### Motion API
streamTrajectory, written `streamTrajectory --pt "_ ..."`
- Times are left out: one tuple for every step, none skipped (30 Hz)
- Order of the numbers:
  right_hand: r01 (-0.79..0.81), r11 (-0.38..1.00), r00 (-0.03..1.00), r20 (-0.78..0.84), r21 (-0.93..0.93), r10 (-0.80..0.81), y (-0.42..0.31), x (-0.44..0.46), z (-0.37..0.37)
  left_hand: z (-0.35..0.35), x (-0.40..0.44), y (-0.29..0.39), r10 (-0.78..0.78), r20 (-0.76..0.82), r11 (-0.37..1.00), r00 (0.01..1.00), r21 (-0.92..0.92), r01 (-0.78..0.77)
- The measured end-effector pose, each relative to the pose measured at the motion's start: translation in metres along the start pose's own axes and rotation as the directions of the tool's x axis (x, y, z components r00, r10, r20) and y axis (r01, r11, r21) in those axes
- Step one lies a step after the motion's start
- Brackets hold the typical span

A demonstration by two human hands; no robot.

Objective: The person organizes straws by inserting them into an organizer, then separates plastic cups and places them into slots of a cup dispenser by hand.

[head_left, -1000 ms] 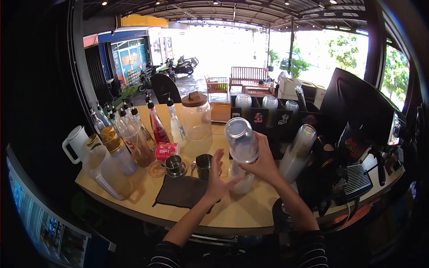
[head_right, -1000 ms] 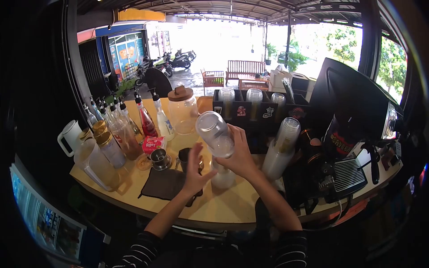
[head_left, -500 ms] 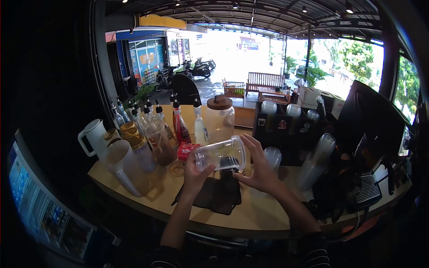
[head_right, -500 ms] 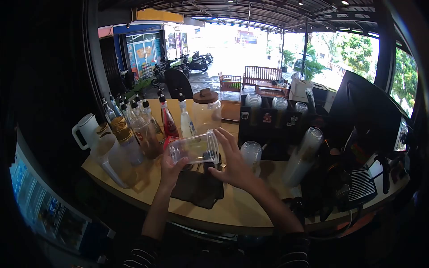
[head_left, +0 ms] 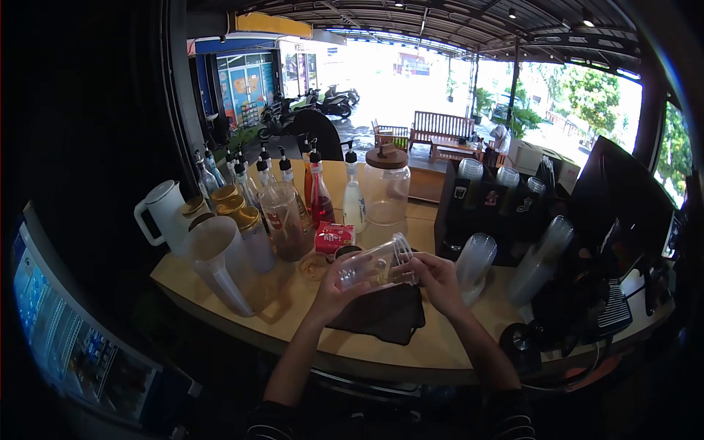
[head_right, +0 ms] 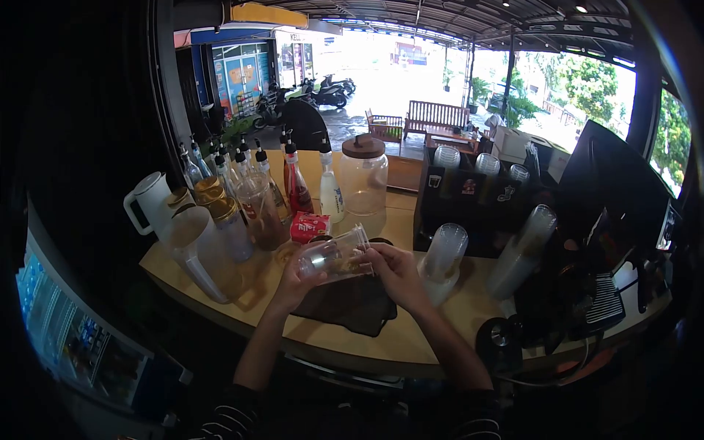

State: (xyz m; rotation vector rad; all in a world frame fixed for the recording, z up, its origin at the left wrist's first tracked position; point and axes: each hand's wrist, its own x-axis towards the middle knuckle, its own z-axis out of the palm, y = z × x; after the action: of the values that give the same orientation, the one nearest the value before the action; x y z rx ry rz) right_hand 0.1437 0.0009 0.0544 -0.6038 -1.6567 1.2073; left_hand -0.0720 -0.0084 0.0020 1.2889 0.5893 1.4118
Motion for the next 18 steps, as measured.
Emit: streamTrajectory --pt "-0.002 1.0 1.0 -0.023 0.014 0.003 0.004 -0.003 0.002 -0.002 -0.002 0.0 -0.02 0.062 0.999 0.998 0.038 0.018" --pt "-0.005 1.0 0.999 -0.048 0.029 0.006 0.008 -0.006 0.003 -0.003 -0.005 0.0 -0.026 0.065 0.999 0.998 0.037 0.024" --pt "-0.01 0.999 0.998 -0.057 0.03 0.012 0.011 -0.01 0.004 -0.003 -0.009 0.001 0.046 0.141 0.992 0.989 0.106 -0.062" --pt "-0.082 0.996 0.994 -0.073 0.042 0.084 0.013 -0.014 0.003 -0.003 -0.012 -0.001 0.11 0.22 0.975 0.969 0.165 -0.148" --pt "-0.154 0.987 0.983 -0.089 0.054 0.158 0.015 -0.018 0.003 -0.006 -0.013 -0.005 0.098 0.224 0.978 0.97 0.158 -0.135" --pt "-0.167 0.985 0.98 -0.099 0.054 0.171 0.018 -0.021 0.003 -0.009 -0.012 -0.008 0.157 0.273 0.931 0.949 0.28 -0.234" --pt "-0.156 0.987 0.979 -0.123 0.048 0.161 0.02 -0.022 0.004 -0.01 -0.014 -0.011 0.21 0.327 0.857 0.921 0.392 -0.334" --pt "-0.14 0.989 0.979 -0.143 0.041 0.144 0.021 -0.022 0.005 -0.007 -0.017 -0.012 0.208 0.328 0.861 0.922 0.386 -0.331" --pt "-0.131 0.991 0.976 -0.173 0.013 0.131 0.014 -0.023 0.008 -0.001 -0.02 -0.01 0.179 0.236 0.89 0.955 0.374 -0.259" --pt "-0.125 0.992 0.977 -0.175 0.01 0.125 0.013 -0.023 0.011 0.003 -0.021 -0.008 0.148 0.147 0.914 0.978 0.357 -0.192" --pt "-0.014 0.999 0.98 -0.2 -0.042 0.005 0.012 -0.023 0.013 0.002 -0.021 -0.009 0.112 0.146 0.944 0.983 0.293 -0.151" --pt "0.096 0.991 0.968 -0.222 -0.096 -0.115 0.012 -0.024 0.015 0.0 -0.018 -0.011 0.118 0.156 0.942 0.981 0.294 -0.16" --pt "0.103 0.99 0.965 -0.23 -0.099 -0.123 0.012 -0.024 0.016 -0.003 -0.016 -0.014 -0.019 0.079 0.994 0.997 0.111 0.01" --pt "0.094 0.991 0.968 -0.223 -0.098 -0.113 0.014 -0.026 0.018 -0.004 -0.014 -0.016 -0.175 0.029 0.98 0.984 -0.088 0.177" --pt "0.082 0.992 0.971 -0.217 -0.097 -0.101 0.015 -0.028 0.018 0.002 -0.014 -0.008 -0.208 0.021 0.978 0.978 -0.032 0.208" --pt "0.08 0.992 0.969 -0.228 -0.101 -0.101 0.013 -0.031 0.017 0.0 -0.012 -0.011 -0.212 0.031 0.976 0.977 -0.033 0.213" --pt "0.025 0.998 0.971 -0.237 -0.063 -0.04 0.01 -0.032 0.016 -0.003 -0.009 -0.016 -0.121 0.071 0.992 0.99 0.044 0.118" --pt "-0.03 0.999 0.97 -0.242 -0.025 0.023 0.009 -0.033 0.015 -0.003 -0.008 -0.017 -0.031 0.116 0.993 0.993 0.116 0.017"
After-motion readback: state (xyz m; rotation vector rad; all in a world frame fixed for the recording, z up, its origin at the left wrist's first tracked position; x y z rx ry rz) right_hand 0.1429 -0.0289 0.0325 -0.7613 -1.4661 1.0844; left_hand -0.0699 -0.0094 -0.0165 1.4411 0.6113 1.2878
